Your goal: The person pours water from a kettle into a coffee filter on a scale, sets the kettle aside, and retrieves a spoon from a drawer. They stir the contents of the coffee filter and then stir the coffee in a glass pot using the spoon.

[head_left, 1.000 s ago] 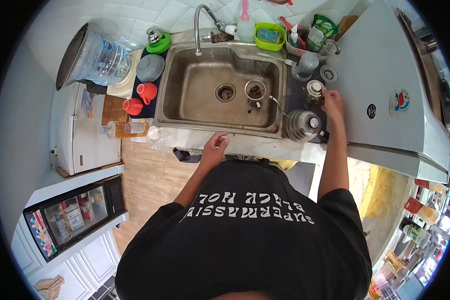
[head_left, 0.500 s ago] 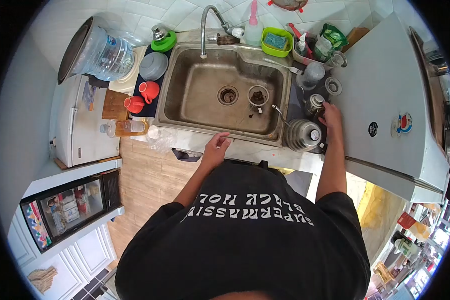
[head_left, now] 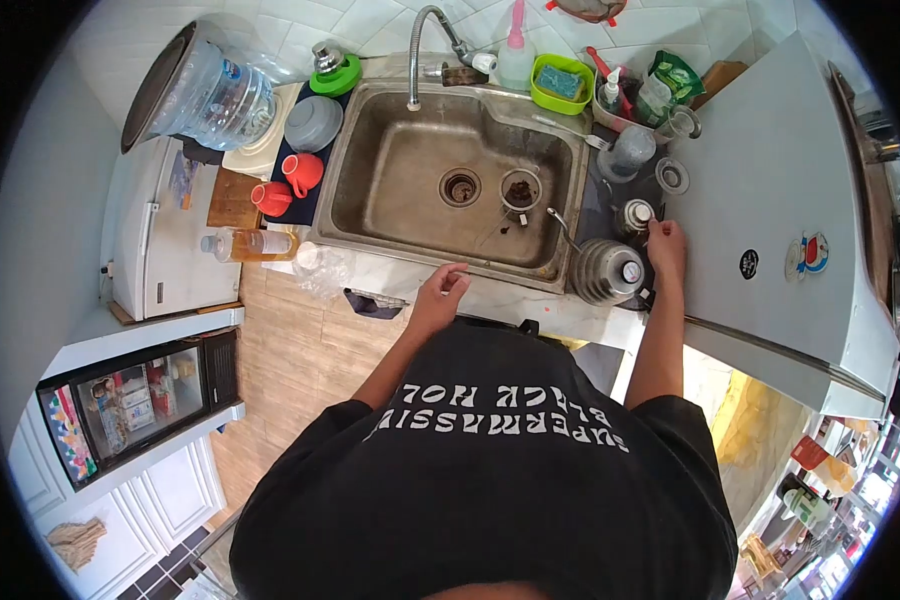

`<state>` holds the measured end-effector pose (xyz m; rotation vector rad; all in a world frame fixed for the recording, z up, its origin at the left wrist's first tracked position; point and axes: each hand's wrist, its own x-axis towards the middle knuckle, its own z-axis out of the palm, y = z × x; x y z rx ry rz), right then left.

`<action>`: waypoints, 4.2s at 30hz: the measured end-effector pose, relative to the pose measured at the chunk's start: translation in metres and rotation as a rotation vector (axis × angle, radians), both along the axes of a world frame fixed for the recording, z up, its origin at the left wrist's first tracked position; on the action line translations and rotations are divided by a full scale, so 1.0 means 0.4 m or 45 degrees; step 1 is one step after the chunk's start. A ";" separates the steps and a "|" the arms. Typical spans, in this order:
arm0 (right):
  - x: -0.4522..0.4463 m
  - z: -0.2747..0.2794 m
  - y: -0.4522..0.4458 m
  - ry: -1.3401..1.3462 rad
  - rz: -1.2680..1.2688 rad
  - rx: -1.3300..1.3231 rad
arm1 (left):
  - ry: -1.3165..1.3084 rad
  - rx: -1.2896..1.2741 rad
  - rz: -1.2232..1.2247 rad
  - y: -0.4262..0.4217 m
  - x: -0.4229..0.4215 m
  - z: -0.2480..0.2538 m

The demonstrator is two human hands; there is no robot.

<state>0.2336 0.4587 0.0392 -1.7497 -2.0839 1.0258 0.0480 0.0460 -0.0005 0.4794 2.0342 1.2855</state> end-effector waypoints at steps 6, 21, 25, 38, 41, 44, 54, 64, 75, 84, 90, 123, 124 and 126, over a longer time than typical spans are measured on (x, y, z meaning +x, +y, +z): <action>0.034 0.037 -0.043 0.008 0.012 0.108 | -0.002 0.010 -0.067 -0.006 -0.012 0.012; 0.181 0.251 -0.513 0.431 -0.507 0.434 | -0.075 0.094 -0.423 -0.161 -0.077 0.052; 0.260 0.241 -0.663 0.437 -0.643 0.414 | -0.099 0.051 -0.657 -0.190 -0.068 0.054; 0.620 0.164 -1.073 0.469 -1.057 0.497 | 0.012 0.118 -1.111 -0.174 0.111 -0.002; 0.729 0.164 -1.155 0.480 -1.162 0.551 | 0.010 0.144 -1.232 -0.145 0.203 0.004; 0.841 0.157 -1.258 0.579 -1.246 0.607 | -0.106 0.141 -1.294 -0.141 0.340 0.014; 1.157 0.145 -1.595 1.195 -1.745 0.239 | -0.147 0.072 -1.801 -0.223 0.835 0.055; 1.377 0.109 -1.574 1.626 -1.769 0.040 | -0.221 0.046 -1.837 -0.287 1.070 0.053; 1.443 0.065 -1.424 2.182 -1.775 0.153 | -0.209 -0.086 -1.887 -0.165 1.121 0.079; 1.461 0.073 -1.383 2.019 -1.807 0.436 | -0.254 0.002 -1.962 0.005 1.176 0.048; 1.460 0.152 -1.426 1.752 -1.755 0.735 | -0.245 0.054 -2.001 0.075 1.211 0.026; 1.309 0.328 -1.438 0.047 -1.653 1.413 | -0.087 0.239 -2.443 0.115 1.444 0.226; 1.297 0.334 -1.431 -0.029 -1.587 1.453 | -0.086 0.285 -2.432 0.115 1.448 0.225; 1.287 0.321 -1.419 -0.094 -1.518 1.474 | -0.086 0.375 -2.415 0.115 1.457 0.217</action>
